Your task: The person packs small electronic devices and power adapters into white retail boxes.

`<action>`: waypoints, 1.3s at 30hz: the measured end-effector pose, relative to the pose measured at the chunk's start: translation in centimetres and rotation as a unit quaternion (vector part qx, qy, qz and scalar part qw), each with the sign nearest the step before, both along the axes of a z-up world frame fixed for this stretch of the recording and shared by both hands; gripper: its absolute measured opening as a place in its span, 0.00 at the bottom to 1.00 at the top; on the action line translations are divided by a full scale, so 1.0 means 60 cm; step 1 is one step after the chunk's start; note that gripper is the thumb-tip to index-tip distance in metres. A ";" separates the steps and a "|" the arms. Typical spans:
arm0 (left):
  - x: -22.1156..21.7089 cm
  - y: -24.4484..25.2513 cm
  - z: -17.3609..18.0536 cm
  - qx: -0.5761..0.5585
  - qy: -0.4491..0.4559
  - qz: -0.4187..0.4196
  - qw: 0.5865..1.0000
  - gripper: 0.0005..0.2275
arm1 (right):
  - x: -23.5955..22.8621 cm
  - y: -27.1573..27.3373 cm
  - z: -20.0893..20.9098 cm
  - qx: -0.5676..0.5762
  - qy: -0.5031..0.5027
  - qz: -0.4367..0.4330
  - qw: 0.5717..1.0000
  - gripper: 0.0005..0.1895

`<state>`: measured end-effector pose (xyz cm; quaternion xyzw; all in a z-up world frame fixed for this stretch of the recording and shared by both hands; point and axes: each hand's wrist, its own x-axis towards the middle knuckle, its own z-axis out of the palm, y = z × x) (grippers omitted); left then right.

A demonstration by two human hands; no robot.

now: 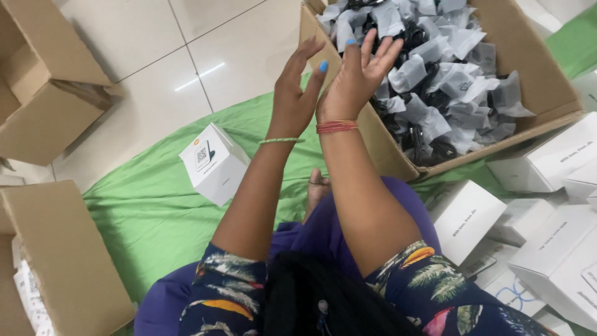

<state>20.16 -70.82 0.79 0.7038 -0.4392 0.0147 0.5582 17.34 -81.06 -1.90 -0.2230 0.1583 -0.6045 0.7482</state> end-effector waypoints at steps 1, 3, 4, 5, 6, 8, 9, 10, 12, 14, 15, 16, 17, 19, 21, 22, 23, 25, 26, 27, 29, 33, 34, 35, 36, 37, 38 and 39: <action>-0.008 0.050 0.004 0.003 -0.001 0.008 1.000 0.16 | 0.002 0.012 -0.005 0.003 -0.001 0.008 1.000 0.50; -0.020 0.156 0.020 0.047 0.001 0.054 0.997 0.16 | 0.018 0.044 -0.008 -0.123 0.035 0.084 0.988 0.41; -0.018 0.213 0.008 0.049 -0.002 0.066 0.997 0.16 | 0.028 0.065 -0.010 -0.122 0.030 0.095 0.987 0.41; -0.018 0.271 -0.003 0.073 0.012 0.117 0.990 0.17 | 0.037 0.088 -0.012 -0.189 0.113 0.166 0.961 0.37; -0.021 0.326 -0.017 0.096 0.028 0.165 0.981 0.17 | 0.042 0.108 -0.016 -0.255 0.194 0.231 0.918 0.34; -0.018 0.427 -0.069 0.118 0.056 0.240 0.962 0.18 | 0.038 0.167 -0.009 -0.317 0.297 0.310 0.846 0.33; -0.018 0.477 -0.095 0.139 0.085 0.304 0.939 0.18 | 0.035 0.196 -0.004 -0.373 0.394 0.373 0.753 0.32; -0.021 0.505 -0.117 0.137 0.085 0.309 0.937 0.18 | 0.032 0.216 -0.028 -0.377 0.392 0.376 0.750 0.32; -0.027 0.559 -0.163 0.174 0.137 0.351 0.910 0.20 | 0.024 0.255 -0.074 -0.623 0.419 0.326 0.574 0.39; -0.025 0.569 -0.210 0.158 0.090 0.339 0.923 0.21 | 0.013 0.289 -0.104 -0.652 0.437 0.356 0.507 0.40; -0.024 0.572 -0.235 0.145 0.040 0.322 0.935 0.23 | 0.007 0.304 -0.120 -0.674 0.454 0.383 0.440 0.42; -0.015 0.574 -0.279 0.141 0.042 0.323 0.935 0.23 | 0.004 0.309 -0.125 -0.676 0.455 0.381 0.436 0.42; -0.005 0.574 -0.323 0.141 0.047 0.294 0.944 0.24 | 0.000 0.312 -0.130 -0.687 0.483 0.399 0.369 0.45; 0.002 0.561 -0.337 0.138 0.054 0.265 0.953 0.25 | -0.002 0.315 -0.130 -0.694 0.510 0.413 0.295 0.49; -0.008 0.543 -0.276 0.246 0.240 0.283 0.895 0.30 | 0.000 0.320 -0.122 -0.691 0.563 0.406 0.205 0.54; 0.001 0.551 -0.296 0.244 0.242 0.283 0.895 0.30 | 0.001 0.320 -0.127 -0.691 0.563 0.405 0.202 0.54; 0.010 0.556 -0.316 0.196 0.263 0.274 0.904 0.30 | 0.003 0.318 -0.132 -0.689 0.559 0.410 0.213 0.55; 0.024 0.562 -0.347 0.147 0.283 0.263 0.910 0.31 | 0.007 0.315 -0.138 -0.686 0.555 0.414 0.223 0.55; 0.026 0.561 -0.359 0.092 0.294 0.246 0.919 0.31 | 0.009 0.314 -0.140 -0.673 0.535 0.434 0.269 0.55; 0.028 0.561 -0.372 0.036 0.304 0.229 0.924 0.31 | 0.010 0.313 -0.143 -0.657 0.514 0.453 0.314 0.55; 0.020 0.551 -0.325 0.059 0.292 0.255 0.920 0.31 | 0.015 0.312 -0.130 -0.651 0.500 0.457 0.343 0.54; 0.026 0.552 -0.326 0.062 0.254 0.276 0.925 0.32 | 0.021 0.311 -0.114 -0.657 0.455 0.437 0.413 0.49; 0.025 0.552 -0.308 0.062 0.256 0.276 0.924 0.32 | 0.024 0.307 -0.119 -0.657 0.455 0.439 0.411 0.49; 0.023 0.551 -0.289 0.060 0.291 0.275 0.914 0.33 | 0.025 0.303 -0.124 -0.656 0.439 0.436 0.432 0.47; 0.023 0.551 -0.271 0.060 0.325 0.273 0.904 0.33 | 0.026 0.298 -0.129 -0.653 0.423 0.433 0.454 0.44; 0.026 0.547 -0.263 0.060 0.326 0.272 0.903 0.33 | 0.034 0.295 -0.131 -0.653 0.424 0.434 0.454 0.44; 0.027 0.544 -0.257 0.017 0.389 0.258 0.884 0.31 | 0.037 0.293 -0.136 -0.618 0.412 0.461 0.486 0.40; 0.027 0.540 -0.251 -0.026 0.449 0.243 0.859 0.30 | 0.040 0.290 -0.141 -0.581 0.399 0.486 0.517 0.36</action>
